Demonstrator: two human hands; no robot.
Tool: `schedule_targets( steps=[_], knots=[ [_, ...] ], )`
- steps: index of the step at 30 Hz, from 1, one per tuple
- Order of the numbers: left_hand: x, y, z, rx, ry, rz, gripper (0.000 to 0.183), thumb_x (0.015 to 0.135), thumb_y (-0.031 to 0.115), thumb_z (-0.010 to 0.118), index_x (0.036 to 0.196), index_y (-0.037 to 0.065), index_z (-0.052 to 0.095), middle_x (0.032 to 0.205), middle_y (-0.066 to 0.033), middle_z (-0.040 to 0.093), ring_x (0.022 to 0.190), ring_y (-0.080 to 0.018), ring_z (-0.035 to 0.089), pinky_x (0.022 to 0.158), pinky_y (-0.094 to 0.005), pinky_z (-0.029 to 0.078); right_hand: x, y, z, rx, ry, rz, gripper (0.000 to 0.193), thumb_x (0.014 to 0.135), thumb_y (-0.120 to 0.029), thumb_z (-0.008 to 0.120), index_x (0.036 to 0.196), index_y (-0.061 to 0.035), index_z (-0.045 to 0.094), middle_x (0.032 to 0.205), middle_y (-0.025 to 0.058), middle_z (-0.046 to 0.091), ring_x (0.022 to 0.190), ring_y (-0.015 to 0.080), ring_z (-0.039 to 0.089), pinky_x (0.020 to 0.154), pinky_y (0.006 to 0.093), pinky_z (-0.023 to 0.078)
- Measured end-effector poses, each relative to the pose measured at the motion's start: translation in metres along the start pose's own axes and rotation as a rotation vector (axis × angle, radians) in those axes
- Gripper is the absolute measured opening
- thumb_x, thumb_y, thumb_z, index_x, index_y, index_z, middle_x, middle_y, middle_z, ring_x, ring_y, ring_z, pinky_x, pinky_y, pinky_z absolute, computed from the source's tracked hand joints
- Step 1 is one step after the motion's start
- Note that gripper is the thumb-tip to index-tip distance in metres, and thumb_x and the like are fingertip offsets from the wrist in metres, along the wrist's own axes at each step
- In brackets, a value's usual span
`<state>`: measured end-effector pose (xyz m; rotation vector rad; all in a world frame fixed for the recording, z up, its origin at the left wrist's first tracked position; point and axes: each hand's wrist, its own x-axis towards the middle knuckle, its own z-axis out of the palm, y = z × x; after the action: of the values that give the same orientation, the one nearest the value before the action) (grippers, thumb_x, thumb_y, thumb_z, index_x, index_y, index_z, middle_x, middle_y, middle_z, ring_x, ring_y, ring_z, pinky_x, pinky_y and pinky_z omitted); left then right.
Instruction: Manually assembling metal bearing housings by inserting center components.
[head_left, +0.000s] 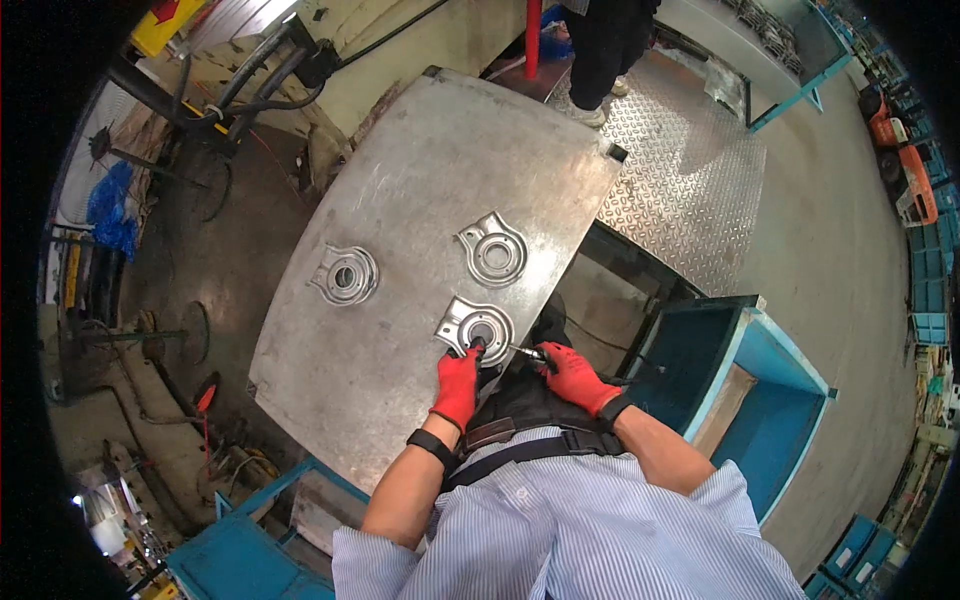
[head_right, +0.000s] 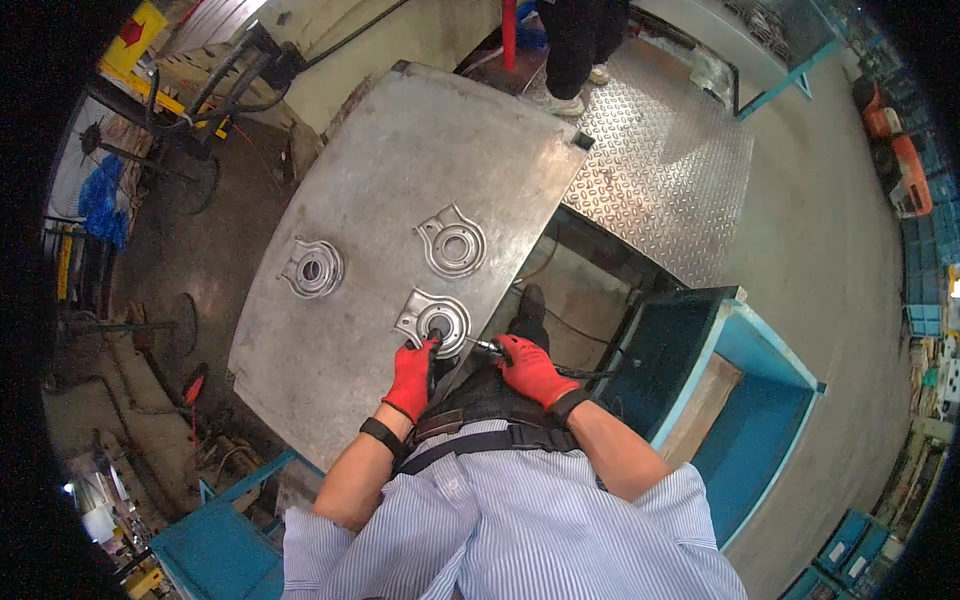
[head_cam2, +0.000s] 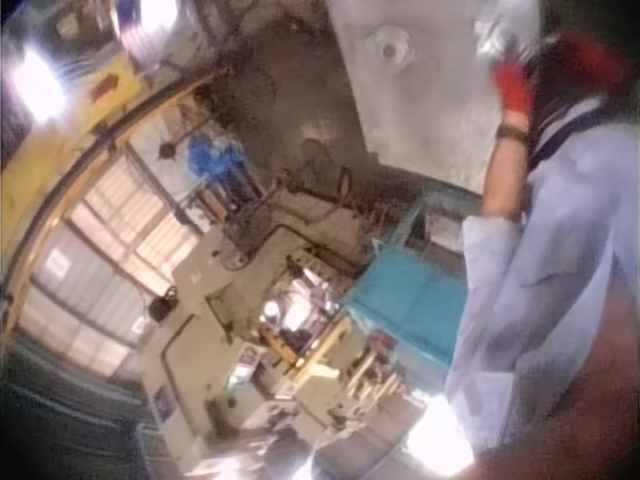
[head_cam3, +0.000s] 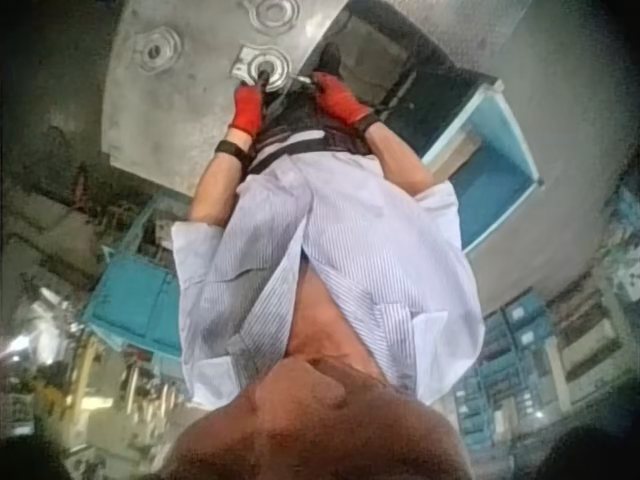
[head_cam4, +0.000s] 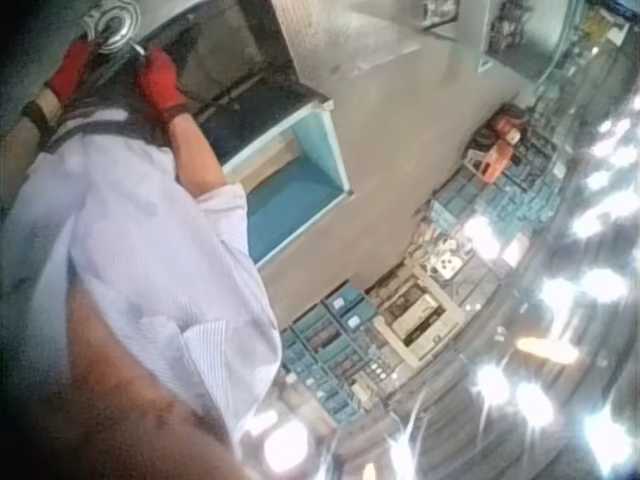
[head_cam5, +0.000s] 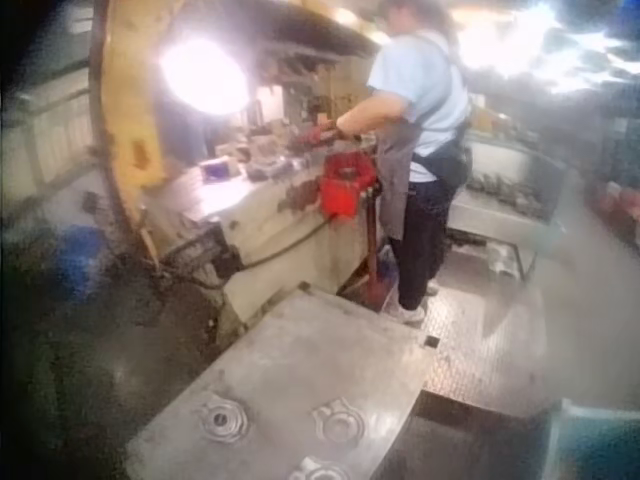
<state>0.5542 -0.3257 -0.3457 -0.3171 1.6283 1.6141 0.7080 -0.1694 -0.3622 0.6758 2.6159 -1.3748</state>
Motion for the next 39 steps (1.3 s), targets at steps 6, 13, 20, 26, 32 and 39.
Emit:
schedule_targets(
  steps=[6, 13, 20, 26, 32, 39],
  knots=[
    [0.008, -0.008, -0.008, 0.057, 0.065, -0.024, 0.016, 0.085, 0.012, 0.063, 0.096, 0.000, 0.065, 0.082, -0.0018, 0.063, 0.069, -0.0106, 0.053, 0.062, -0.0275, 0.043, -0.001, 0.008, 0.011, -0.041, 0.049, -0.079, 0.042, 0.079, -0.014, 0.061, 0.119, -0.0049, 0.051, 0.114, 0.0189, 0.057, 0.107, 0.0365, 0.054, 0.090, 0.0414, 0.045],
    [0.012, -0.012, -0.008, 0.028, 0.086, 0.001, 0.017, 0.085, 0.012, 0.065, 0.095, -0.001, 0.065, 0.081, -0.0027, 0.063, 0.069, -0.0102, 0.053, 0.061, -0.0273, 0.042, 0.004, 0.016, 0.020, -0.046, 0.076, -0.089, 0.041, 0.080, -0.014, 0.061, 0.118, -0.0048, 0.051, 0.114, 0.0194, 0.057, 0.107, 0.0366, 0.054, 0.090, 0.0413, 0.045],
    [-0.015, 0.020, 0.012, 0.040, 0.060, -0.003, 0.015, 0.086, 0.009, 0.062, 0.098, 0.000, 0.064, 0.085, -0.0066, 0.064, 0.068, -0.0157, 0.060, 0.059, -0.0309, 0.052, 0.003, 0.011, 0.015, 0.014, 0.053, -0.057, 0.039, 0.078, -0.013, 0.061, 0.116, -0.0049, 0.053, 0.109, 0.0201, 0.058, 0.103, 0.0376, 0.055, 0.088, 0.0414, 0.046],
    [-0.013, 0.018, 0.008, 0.044, 0.070, -0.019, 0.014, 0.086, 0.009, 0.063, 0.096, 0.001, 0.063, 0.082, -0.0057, 0.063, 0.066, -0.0163, 0.061, 0.056, -0.0325, 0.053, 0.004, 0.009, 0.016, 0.029, 0.013, -0.058, 0.037, 0.077, -0.012, 0.061, 0.113, -0.0039, 0.054, 0.106, 0.0205, 0.059, 0.101, 0.0377, 0.056, 0.087, 0.0409, 0.046],
    [-0.008, 0.012, 0.008, 0.010, 0.074, -0.050, 0.017, 0.085, 0.012, 0.064, 0.098, 0.000, 0.063, 0.083, -0.0058, 0.064, 0.067, -0.0163, 0.061, 0.058, -0.0313, 0.052, 0.004, 0.012, 0.018, 0.032, 0.078, -0.072, 0.037, 0.077, -0.011, 0.061, 0.112, -0.0032, 0.055, 0.105, 0.0203, 0.060, 0.101, 0.0372, 0.056, 0.087, 0.0400, 0.046],
    [-0.013, 0.018, 0.010, 0.103, 0.105, 0.015, 0.016, 0.085, 0.011, 0.063, 0.097, 0.000, 0.063, 0.083, -0.0052, 0.064, 0.070, -0.0148, 0.060, 0.061, -0.0299, 0.052, 0.004, 0.013, 0.021, -0.026, 0.111, -0.092, 0.038, 0.077, -0.012, 0.061, 0.113, -0.0027, 0.054, 0.107, 0.0204, 0.059, 0.102, 0.0373, 0.056, 0.087, 0.0401, 0.046]
  ],
)
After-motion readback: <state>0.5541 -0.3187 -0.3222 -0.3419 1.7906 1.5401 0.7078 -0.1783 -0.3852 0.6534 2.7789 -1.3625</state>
